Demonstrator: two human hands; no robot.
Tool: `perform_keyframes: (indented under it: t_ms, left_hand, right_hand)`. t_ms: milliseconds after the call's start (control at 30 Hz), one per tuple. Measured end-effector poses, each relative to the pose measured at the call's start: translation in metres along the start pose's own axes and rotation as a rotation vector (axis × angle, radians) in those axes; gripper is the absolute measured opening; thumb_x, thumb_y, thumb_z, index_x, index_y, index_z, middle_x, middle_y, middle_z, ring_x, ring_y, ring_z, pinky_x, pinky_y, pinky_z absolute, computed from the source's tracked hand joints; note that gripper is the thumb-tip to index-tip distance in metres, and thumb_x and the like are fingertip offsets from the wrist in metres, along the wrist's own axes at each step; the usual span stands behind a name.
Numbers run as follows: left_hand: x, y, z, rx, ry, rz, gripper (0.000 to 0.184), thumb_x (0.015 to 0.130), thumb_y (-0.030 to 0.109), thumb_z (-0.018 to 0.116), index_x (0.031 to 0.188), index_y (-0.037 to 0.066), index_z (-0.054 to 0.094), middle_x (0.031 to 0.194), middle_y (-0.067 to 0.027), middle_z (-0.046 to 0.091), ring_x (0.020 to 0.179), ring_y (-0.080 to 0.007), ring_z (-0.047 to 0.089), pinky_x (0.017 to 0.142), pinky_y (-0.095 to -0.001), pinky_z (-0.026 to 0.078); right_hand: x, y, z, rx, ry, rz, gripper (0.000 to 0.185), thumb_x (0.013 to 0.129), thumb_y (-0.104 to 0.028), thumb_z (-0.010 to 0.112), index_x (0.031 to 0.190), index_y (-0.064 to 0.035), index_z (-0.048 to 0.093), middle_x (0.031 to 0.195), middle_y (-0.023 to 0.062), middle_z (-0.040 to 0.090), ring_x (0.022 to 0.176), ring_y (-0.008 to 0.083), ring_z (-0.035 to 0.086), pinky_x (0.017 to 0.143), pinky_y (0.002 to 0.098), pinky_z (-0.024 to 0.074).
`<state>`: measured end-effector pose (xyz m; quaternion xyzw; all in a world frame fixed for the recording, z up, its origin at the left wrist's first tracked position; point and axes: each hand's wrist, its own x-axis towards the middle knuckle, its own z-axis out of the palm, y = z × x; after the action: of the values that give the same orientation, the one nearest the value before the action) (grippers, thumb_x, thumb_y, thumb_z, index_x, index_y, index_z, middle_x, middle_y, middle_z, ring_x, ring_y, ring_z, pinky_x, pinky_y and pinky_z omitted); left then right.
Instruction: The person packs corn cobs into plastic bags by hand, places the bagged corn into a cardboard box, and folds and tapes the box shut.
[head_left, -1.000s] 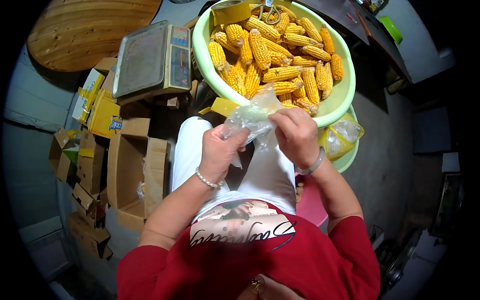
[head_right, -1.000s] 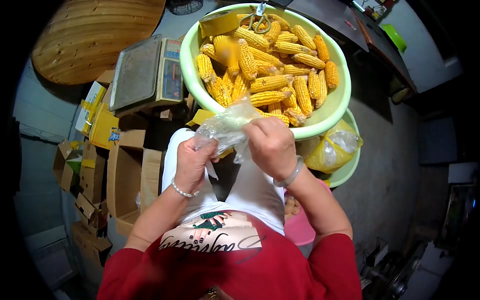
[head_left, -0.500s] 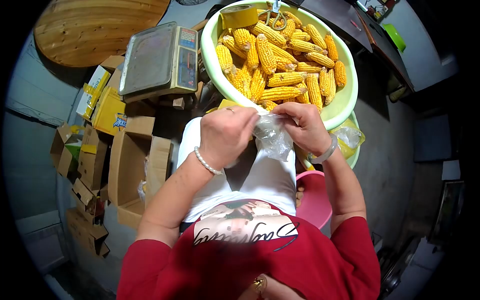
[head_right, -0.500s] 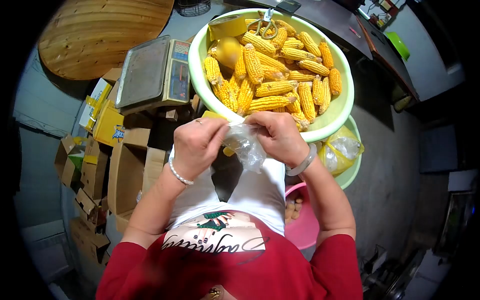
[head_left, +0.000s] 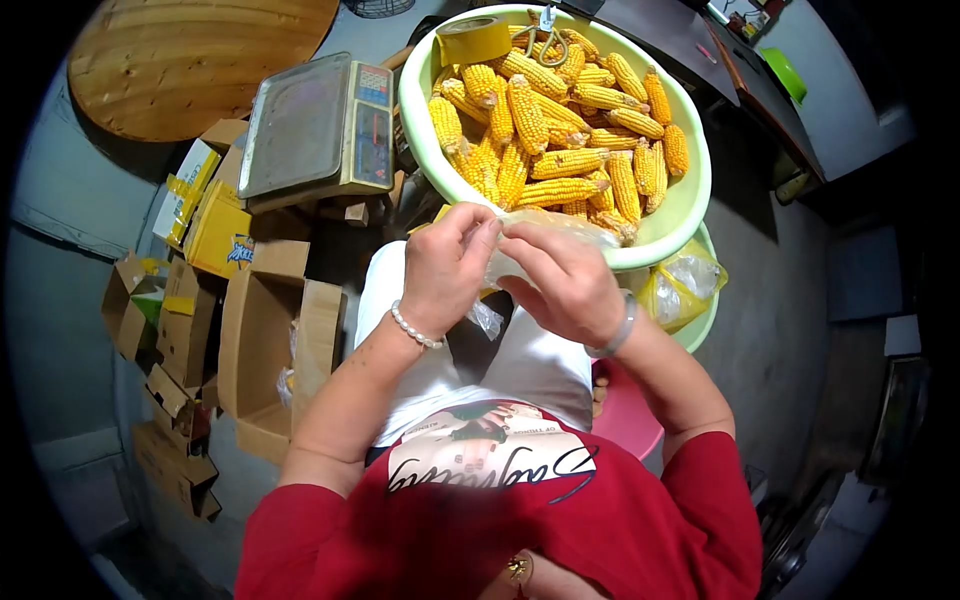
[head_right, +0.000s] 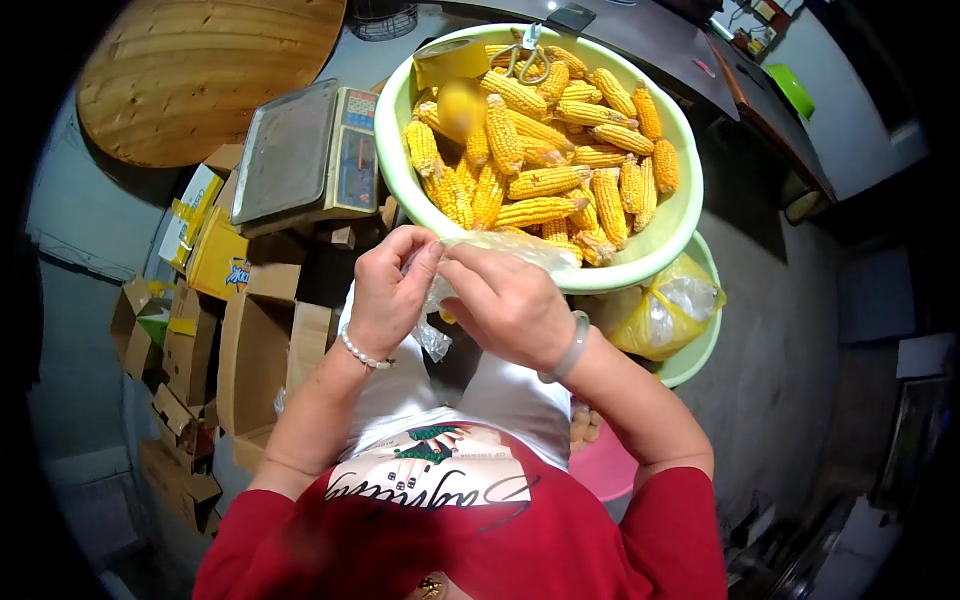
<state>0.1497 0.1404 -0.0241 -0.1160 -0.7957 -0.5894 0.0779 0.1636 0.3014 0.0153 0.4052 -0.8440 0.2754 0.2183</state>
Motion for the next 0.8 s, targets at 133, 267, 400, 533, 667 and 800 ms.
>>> perform_keyframes:
  t_ms: [133,267,400,533,667,800]
  left_hand:
    - [-0.002,0.004,-0.001,-0.035,0.007,-0.029,0.013,0.086,0.01,0.058,0.089,-0.003,0.058,0.07,0.0019,0.056,0.063,-0.0031,0.048,0.056,-0.0188,0.041]
    - [0.001,-0.001,0.003,-0.092,0.058,0.071,0.012,0.087,0.009,0.057,0.089,-0.003,0.057,0.072,0.0004,0.056,0.063,-0.0036,0.049,0.057,-0.0185,0.041]
    - [0.001,0.0,0.002,-0.154,0.007,0.097,0.012,0.088,0.009,0.056,0.09,-0.002,0.057,0.074,-0.0004,0.057,0.065,-0.0042,0.05,0.059,-0.0185,0.042]
    - [0.0,0.002,0.006,-0.45,-0.08,0.038,0.012,0.089,0.01,0.054,0.092,-0.001,0.055,0.075,-0.0015,0.057,0.066,-0.0054,0.051,0.062,-0.0187,0.043]
    - [0.009,0.011,0.0,-1.077,0.05,-0.217,0.013,0.089,0.014,0.055,0.093,0.001,0.052,0.072,0.0003,0.054,0.057,-0.0045,0.047,0.052,-0.0197,0.042]
    - [0.018,0.011,-0.007,-0.773,-0.094,-0.297,0.011,0.083,0.008,0.062,0.089,0.002,0.054,0.067,0.0036,0.053,0.053,-0.0027,0.044,0.048,-0.0176,0.038]
  right_hand:
    - [-0.016,0.012,0.018,-0.185,-0.112,0.037,0.035,0.067,-0.004,0.06,0.102,0.0021,0.055,0.099,0.0155,0.059,0.082,0.0262,0.06,0.073,0.0333,0.0478]
    - [-0.01,0.006,0.01,-0.233,-0.134,0.018,0.034,0.068,-0.004,0.056,0.102,0.0002,0.055,0.1,0.0131,0.059,0.092,0.0258,0.057,0.086,0.0385,0.0422]
    - [-0.001,0.009,-0.002,-0.216,-0.162,0.002,0.032,0.069,-0.005,0.055,0.101,-0.0029,0.055,0.098,0.0107,0.06,0.102,0.0249,0.053,0.096,0.047,0.0319]
    - [-0.006,0.023,-0.004,-0.145,-0.368,0.187,0.024,0.081,-0.017,0.051,0.103,-0.0076,0.055,0.094,0.0119,0.062,0.097,0.0276,0.056,0.099,0.0496,0.0267]
    - [-0.016,0.045,-0.01,-0.03,-0.278,0.467,0.032,0.088,-0.034,0.044,0.1,-0.0084,0.059,0.082,0.0143,0.063,0.081,0.0313,0.059,0.091,0.0499,0.0295]
    - [-0.013,0.053,-0.019,-0.419,-0.305,0.582,0.048,0.08,-0.049,0.054,0.084,-0.0021,0.062,0.072,0.0183,0.061,0.071,0.0353,0.059,0.075,0.0434,0.0419]
